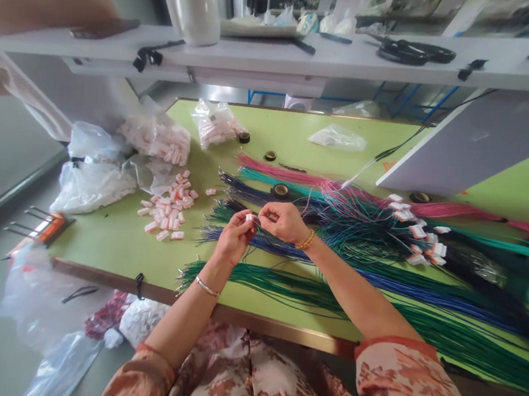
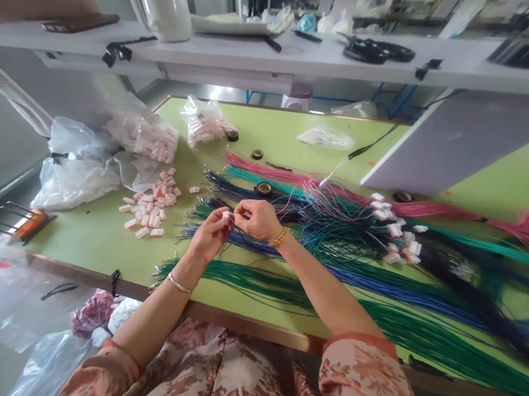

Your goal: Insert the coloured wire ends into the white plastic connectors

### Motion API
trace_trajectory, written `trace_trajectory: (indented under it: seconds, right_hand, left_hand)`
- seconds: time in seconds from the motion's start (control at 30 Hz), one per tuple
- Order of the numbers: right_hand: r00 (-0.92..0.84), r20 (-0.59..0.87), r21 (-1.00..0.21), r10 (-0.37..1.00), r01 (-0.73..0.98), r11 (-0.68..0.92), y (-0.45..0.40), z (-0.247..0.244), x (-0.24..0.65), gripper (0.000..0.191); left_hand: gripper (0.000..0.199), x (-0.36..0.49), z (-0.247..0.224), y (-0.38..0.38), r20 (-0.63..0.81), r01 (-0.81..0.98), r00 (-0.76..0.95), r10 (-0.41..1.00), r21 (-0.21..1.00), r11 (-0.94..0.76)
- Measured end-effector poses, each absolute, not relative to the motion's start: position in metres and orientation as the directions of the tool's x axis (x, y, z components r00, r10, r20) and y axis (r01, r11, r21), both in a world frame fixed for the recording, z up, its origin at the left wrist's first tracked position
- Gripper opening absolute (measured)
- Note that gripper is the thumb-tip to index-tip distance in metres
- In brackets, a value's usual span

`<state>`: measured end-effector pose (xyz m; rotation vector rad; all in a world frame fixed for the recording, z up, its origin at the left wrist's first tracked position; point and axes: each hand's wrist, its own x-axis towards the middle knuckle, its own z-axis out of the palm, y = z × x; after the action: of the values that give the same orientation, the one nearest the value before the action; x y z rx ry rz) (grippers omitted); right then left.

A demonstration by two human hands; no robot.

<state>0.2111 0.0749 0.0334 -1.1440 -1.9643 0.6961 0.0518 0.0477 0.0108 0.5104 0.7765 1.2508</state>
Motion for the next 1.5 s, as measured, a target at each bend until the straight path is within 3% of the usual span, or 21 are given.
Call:
trace_trajectory:
  seconds: [0.47,1.0,1.2,1.4,1.5]
  right_hand:
    - [-0.294,0.352,-0.694,0.889,0.555,0.459,0.071,0.036,0.208,0.015]
    - [-0.41,0.405,-0.533,0.817,0.62,0.575,0.071,0.027,0.2,0.015]
    - [-0.441,0.372,-0.516,0.817,0.633,0.577,0.071,0.023,0.2,0.015]
    - [-0.442,0.312,-0.386,0.841,0.75,0.537,0.066,0.02,0.195,0.018]
    - [-0.435,0.304,-0.39,0.847,0.754,0.528,0.065,0.02,0.195,0.017]
  left_hand:
    - [0.029,0.051,0.013,0.047,-0.267,-0.629,0.122,0.956,0.724,0.282]
    - [0.035,0.05,0.002,0.047,-0.275,-0.555,0.045,0.961,0.793,0.253]
    - [0.034,0.048,0.004,0.048,-0.305,-0.547,0.005,0.952,0.796,0.258]
    - [0.035,0.05,0.002,0.045,-0.279,-0.485,-0.033,0.96,0.844,0.229]
    - [0.036,0.05,0.004,0.045,-0.269,-0.462,-0.051,0.962,0.86,0.216]
